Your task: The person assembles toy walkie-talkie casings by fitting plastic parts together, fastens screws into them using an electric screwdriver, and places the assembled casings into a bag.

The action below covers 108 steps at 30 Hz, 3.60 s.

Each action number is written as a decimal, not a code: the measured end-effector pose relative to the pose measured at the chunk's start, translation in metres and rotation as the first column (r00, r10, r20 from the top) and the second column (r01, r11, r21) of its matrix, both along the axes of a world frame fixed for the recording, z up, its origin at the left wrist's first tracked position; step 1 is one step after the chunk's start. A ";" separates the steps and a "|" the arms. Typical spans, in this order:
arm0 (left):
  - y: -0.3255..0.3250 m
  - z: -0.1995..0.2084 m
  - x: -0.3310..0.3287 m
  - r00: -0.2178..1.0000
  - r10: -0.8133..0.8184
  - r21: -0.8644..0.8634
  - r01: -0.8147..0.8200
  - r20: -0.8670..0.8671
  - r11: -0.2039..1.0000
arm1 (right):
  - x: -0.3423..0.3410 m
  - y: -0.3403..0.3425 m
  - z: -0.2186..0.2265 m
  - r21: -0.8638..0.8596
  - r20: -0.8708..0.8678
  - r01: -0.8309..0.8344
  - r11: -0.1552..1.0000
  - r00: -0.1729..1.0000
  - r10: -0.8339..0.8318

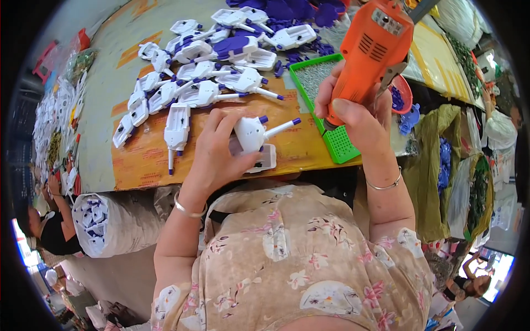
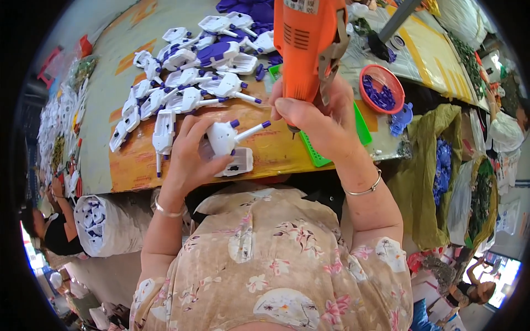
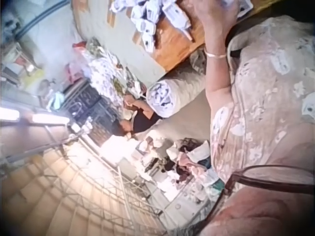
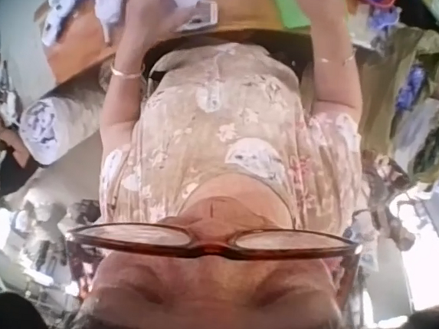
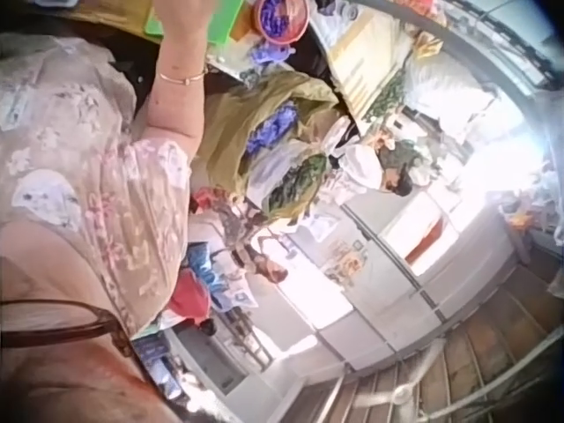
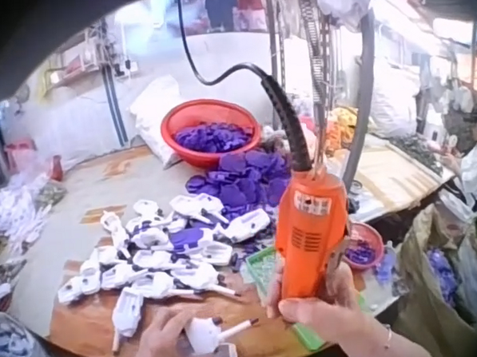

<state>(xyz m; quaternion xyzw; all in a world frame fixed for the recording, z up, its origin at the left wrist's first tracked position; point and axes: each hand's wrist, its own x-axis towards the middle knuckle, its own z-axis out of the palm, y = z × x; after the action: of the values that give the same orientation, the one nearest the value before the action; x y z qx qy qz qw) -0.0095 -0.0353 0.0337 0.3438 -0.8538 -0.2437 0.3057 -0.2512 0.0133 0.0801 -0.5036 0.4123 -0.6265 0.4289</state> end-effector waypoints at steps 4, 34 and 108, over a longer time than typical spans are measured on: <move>0.043 0.019 -0.003 0.998 -0.049 0.138 0.043 0.036 0.989 | -0.014 0.009 -0.004 -0.037 0.013 -0.048 0.998 0.999 0.049; 0.017 -0.041 -0.048 0.958 0.025 0.040 -0.038 0.284 0.998 | -0.065 0.020 -0.027 -0.111 -0.061 0.324 0.940 0.941 -0.332; 0.006 -0.057 -0.044 0.963 -0.229 0.045 0.225 0.139 0.973 | 0.035 -0.002 -0.059 -0.164 -0.228 0.008 0.986 0.973 -0.046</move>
<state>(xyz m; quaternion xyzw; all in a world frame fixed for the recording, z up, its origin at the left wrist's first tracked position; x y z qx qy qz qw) -0.0538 -0.0296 -0.0231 0.2649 -0.9037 -0.2641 0.2085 -0.2159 0.0114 0.0216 -0.6004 0.4139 -0.6009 0.3273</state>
